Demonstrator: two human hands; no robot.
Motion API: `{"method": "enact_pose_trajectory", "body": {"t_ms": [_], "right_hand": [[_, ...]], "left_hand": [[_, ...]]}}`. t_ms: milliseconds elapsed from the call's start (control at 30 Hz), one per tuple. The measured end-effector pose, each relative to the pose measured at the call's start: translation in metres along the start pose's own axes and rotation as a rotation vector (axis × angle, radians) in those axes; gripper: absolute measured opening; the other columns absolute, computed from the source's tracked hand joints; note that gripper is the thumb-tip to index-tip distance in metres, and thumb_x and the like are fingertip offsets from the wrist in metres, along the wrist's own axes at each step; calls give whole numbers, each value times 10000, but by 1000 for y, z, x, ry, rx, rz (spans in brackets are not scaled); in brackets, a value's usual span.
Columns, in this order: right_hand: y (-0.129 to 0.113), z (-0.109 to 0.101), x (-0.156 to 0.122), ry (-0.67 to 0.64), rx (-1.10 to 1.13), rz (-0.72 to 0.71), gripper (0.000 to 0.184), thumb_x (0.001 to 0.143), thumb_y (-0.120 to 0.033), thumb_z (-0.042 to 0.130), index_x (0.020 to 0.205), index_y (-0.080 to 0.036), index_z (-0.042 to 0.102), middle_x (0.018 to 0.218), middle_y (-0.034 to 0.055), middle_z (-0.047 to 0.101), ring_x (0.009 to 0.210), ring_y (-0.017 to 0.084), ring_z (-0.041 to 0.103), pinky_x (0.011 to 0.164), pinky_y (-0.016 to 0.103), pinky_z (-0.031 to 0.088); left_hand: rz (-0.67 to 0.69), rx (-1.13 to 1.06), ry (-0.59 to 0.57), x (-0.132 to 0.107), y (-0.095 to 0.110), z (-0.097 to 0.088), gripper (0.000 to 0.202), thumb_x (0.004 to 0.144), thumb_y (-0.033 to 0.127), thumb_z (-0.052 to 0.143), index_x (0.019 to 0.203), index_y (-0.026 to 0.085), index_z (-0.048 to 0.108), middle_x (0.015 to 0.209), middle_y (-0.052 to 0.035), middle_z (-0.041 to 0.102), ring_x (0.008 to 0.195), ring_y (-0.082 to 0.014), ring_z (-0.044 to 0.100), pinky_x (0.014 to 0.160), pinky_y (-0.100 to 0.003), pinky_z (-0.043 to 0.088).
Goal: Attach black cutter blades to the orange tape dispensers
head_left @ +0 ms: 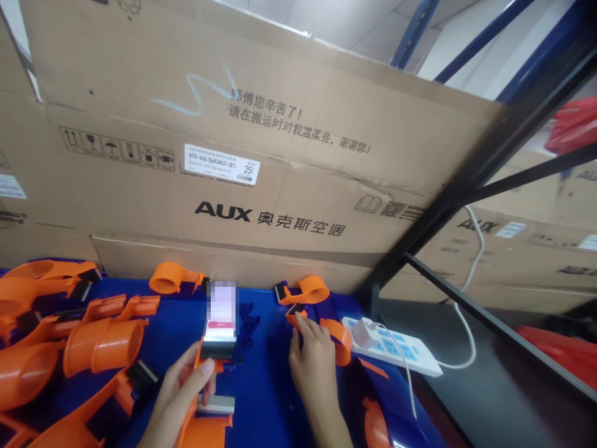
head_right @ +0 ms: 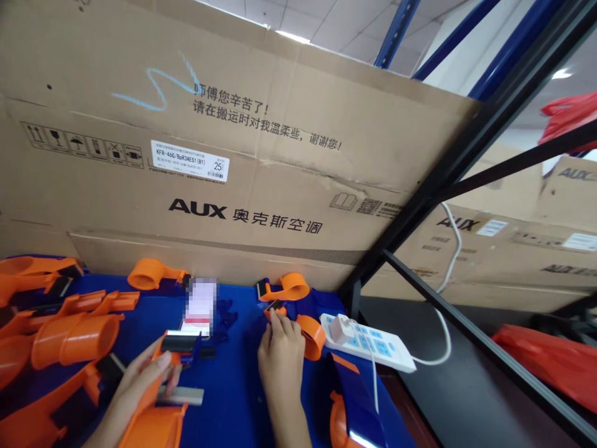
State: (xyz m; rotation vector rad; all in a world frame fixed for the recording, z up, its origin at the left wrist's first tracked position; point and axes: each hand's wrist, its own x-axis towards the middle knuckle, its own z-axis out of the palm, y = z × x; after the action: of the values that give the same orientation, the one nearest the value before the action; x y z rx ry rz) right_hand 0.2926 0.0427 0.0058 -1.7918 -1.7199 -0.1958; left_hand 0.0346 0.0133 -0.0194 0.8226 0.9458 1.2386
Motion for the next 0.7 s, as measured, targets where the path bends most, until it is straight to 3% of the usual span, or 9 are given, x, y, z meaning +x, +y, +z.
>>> {"method": "enact_pose_trajectory", "body": {"t_ms": [167, 300, 400, 467, 533, 600, 700], "right_hand": [[-21, -10, -3, 30, 373, -41, 277, 1047, -289, 522, 1165, -206, 759, 1114, 130, 773, 1066, 299, 691, 985, 462, 518], [-49, -19, -16, -199, 731, -138, 235, 1061, -336, 550, 1151, -246, 747, 1010, 72, 782, 936, 240, 727, 882, 359, 556], [-62, -20, -24, -297, 804, -277, 242, 1047, -351, 544, 1198, -251, 706, 1032, 66, 764, 964, 243, 710, 887, 361, 546], [-63, -19, -25, -278, 671, -282, 251, 1030, -354, 555, 1226, -253, 675, 1094, 78, 744, 1030, 265, 688, 942, 399, 520], [-58, -16, -23, -205, 399, -182, 224, 997, -349, 591, 1179, -242, 665, 1117, 101, 719, 1057, 302, 662, 955, 446, 491], [-48, -12, -22, -140, 98, -60, 210, 936, -329, 646, 1120, -228, 652, 1115, 130, 692, 1044, 345, 637, 917, 478, 473], [-32, -5, -22, -158, -178, 14, 262, 839, -274, 705, 1089, -230, 637, 1098, 149, 668, 1000, 368, 624, 863, 474, 449]], "left_hand": [[18, 29, -4, 0, 2, 1, 476, 773, 630, 805, 946, 197, 711, 548, 18, 608, 459, -135, 488, 457, -236, 392], [29, 51, 18, 0, 3, 2, 441, 791, 621, 796, 879, 199, 701, 560, 21, 604, 473, -125, 473, 471, -219, 392], [58, 55, 49, 0, 5, 3, 433, 799, 601, 801, 938, 201, 708, 550, 33, 601, 466, -121, 481, 465, -204, 383], [83, 39, 66, 2, 7, 3, 438, 800, 594, 801, 967, 200, 708, 532, 38, 593, 452, -121, 483, 457, -204, 379], [92, 23, 87, 3, 9, 2, 454, 793, 603, 799, 979, 198, 709, 520, 37, 588, 449, -129, 483, 449, -215, 382], [86, 9, 112, 5, 9, 1, 482, 777, 604, 810, 1017, 199, 707, 531, 34, 597, 459, -135, 483, 452, -227, 393], [67, -15, 136, 7, 6, 0, 516, 768, 582, 825, 1101, 216, 680, 574, 35, 623, 463, -133, 479, 452, -236, 395]]}}
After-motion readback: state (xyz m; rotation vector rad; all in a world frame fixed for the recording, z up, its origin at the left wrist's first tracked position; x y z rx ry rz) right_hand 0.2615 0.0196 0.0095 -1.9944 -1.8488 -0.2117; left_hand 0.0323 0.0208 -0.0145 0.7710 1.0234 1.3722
